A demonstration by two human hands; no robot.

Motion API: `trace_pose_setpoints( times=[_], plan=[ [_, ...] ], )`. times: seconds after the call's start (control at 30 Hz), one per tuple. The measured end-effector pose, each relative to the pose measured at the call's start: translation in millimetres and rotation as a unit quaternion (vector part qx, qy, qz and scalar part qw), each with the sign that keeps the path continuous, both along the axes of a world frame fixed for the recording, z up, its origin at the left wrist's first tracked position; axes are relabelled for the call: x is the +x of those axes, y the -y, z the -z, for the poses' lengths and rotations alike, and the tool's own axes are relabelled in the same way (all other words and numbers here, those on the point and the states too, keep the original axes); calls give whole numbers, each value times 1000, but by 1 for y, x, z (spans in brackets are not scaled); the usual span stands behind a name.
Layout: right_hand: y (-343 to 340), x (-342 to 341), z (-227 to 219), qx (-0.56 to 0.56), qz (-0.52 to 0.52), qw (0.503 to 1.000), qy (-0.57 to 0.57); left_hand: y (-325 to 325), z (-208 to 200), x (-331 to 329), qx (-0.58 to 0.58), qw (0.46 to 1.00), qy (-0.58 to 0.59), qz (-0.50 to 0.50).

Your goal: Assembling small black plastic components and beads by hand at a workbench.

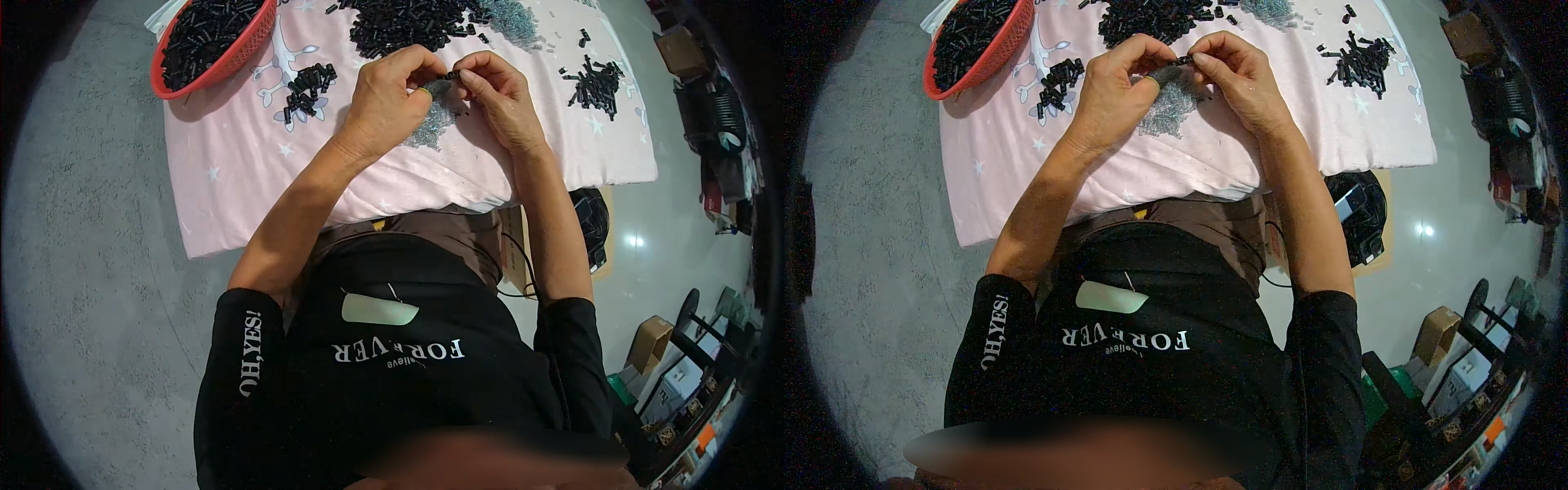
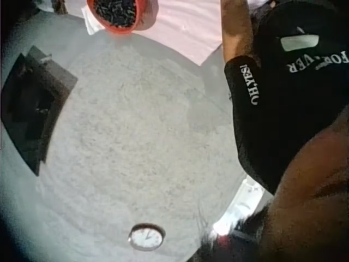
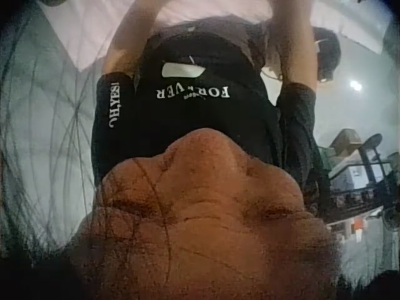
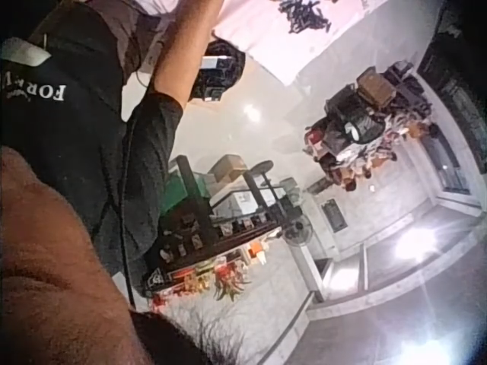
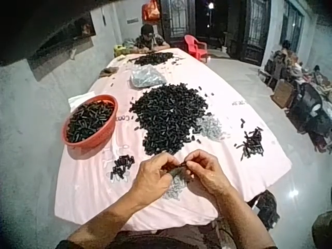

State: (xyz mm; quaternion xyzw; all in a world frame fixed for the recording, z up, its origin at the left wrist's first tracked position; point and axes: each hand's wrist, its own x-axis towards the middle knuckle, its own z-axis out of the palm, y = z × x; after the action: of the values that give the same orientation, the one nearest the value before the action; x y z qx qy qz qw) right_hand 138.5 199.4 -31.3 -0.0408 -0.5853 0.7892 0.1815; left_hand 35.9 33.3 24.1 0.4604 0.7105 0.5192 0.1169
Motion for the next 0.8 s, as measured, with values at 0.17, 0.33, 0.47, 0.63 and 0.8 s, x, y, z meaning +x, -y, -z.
trace_pose_setpoints(
  times=[0.17,0.33,0.47,0.63,0.8],
  plan=[
    [0,2,-1,1,1,1000,2,0,3,1,-2,1000,24,6],
    [3,2,-2,-7,-2,1000,-4,2,12,0,8,996,86,19],
    [2,3,-3,-34,-13,999,-5,0,12,1,21,996,85,19],
    [7,4,-9,-21,4,1000,3,-1,22,1,23,994,105,18],
    [4,3,-7,-48,-2,999,-2,-5,21,5,51,993,105,8]
  ],
)
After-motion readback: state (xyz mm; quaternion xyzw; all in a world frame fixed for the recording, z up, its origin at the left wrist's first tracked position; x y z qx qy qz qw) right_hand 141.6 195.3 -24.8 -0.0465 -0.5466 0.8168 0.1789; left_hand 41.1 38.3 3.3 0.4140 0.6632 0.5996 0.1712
